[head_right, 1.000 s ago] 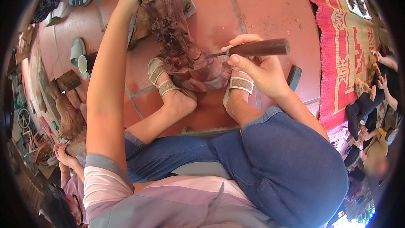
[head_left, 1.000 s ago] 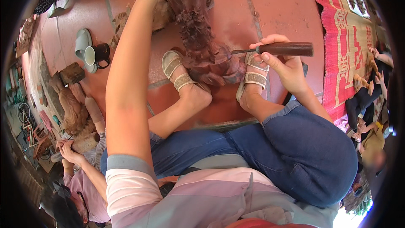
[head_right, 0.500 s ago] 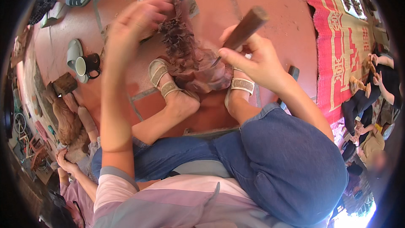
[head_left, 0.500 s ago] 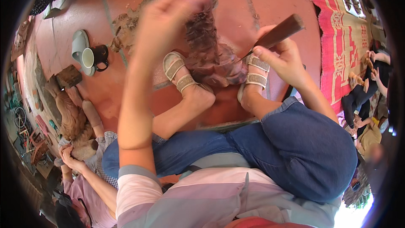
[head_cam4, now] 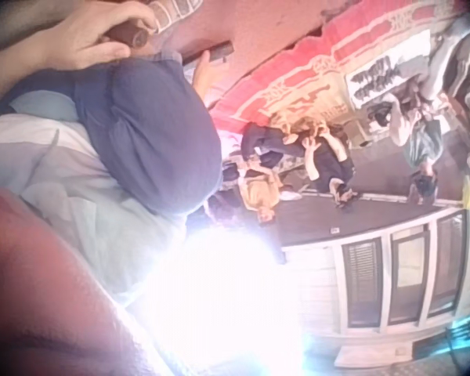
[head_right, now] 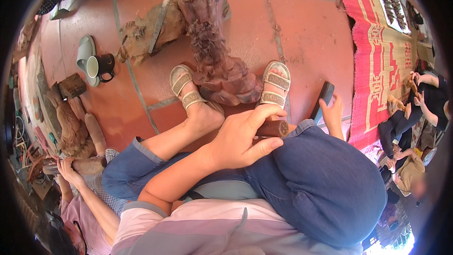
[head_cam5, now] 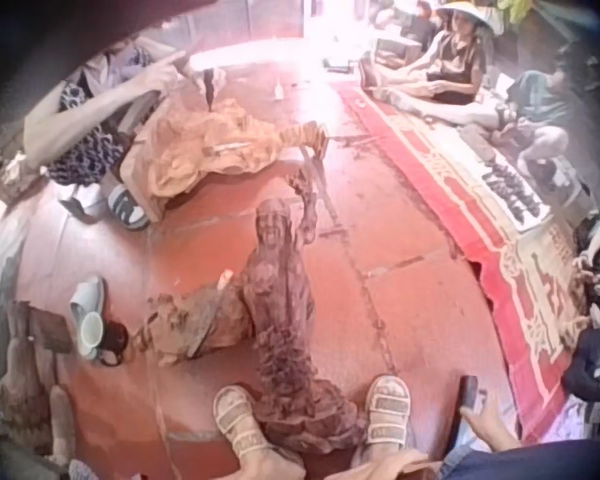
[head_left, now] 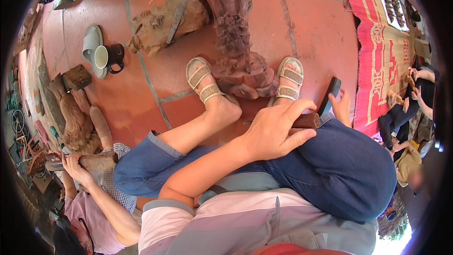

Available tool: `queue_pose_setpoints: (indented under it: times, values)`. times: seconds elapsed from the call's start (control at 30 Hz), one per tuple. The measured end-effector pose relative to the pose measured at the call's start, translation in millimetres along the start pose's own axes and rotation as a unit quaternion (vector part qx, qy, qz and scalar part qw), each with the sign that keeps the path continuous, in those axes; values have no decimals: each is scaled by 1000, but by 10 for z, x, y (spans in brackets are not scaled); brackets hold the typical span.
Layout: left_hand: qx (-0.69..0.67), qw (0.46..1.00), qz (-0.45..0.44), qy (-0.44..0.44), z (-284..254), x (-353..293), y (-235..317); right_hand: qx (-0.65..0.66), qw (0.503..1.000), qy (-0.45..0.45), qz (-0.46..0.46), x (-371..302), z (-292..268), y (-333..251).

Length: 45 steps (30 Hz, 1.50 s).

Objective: The person is carving a piece of wood using a chisel and mallet. They are seated on the floor, holding the wood between their legs and striking the chisel with the mallet to shape the wood.

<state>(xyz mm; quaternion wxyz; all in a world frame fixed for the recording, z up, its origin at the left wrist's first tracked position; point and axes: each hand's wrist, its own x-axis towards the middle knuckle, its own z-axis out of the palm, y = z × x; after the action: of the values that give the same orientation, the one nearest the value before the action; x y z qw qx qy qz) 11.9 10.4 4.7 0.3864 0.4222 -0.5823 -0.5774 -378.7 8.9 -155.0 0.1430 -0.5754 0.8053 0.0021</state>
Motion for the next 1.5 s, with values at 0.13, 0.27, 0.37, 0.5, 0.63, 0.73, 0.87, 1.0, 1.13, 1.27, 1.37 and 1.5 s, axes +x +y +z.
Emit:
queue_pose_setpoints:
  times: [0.13, 0.27, 0.37, 0.5, 0.63, 0.73, 0.87, 1.0, 1.13, 1.27, 1.37, 1.5]
  values:
    - [21, 997, 68, 1, 79, -23, -84, -67, 988, 19, 140, -630, 440, 730]
    - [64, 991, 76, -91, 13, 144, -66, -20, 966, -109, 234, -955, 543, 1091]
    - [65, 989, 32, -127, 62, 240, -69, 69, 952, -189, 232, -767, 514, 1088]
    - [147, 970, 143, -128, 17, 308, -210, 240, 930, -195, 198, -550, 438, 837]
    - [184, 960, 154, -147, -134, 253, -348, 341, 934, -74, 82, -417, 46, -75]
    - [193, 966, 121, -118, -124, 71, -480, 326, 940, -92, -25, -143, -209, -764]
    - [209, 966, 97, -113, -119, -5, -552, 308, 935, -116, -129, -20, -483, -1408]
    - [206, 971, 108, -63, -95, 16, -600, 234, 917, -53, -320, 29, -698, -1676]
    - [178, 980, 83, -21, -106, 66, -597, 240, 880, -49, -408, 88, -870, -1800]
    - [174, 984, 27, -5, -141, 117, -547, 253, 837, -48, -482, 125, -965, -1898]
    - [160, 987, 8, 14, -123, 129, -561, 263, 809, -20, -526, 118, -944, -1953]
    - [118, 992, -2, 44, -135, 143, -557, 148, 813, 59, -560, 172, -947, -2004]
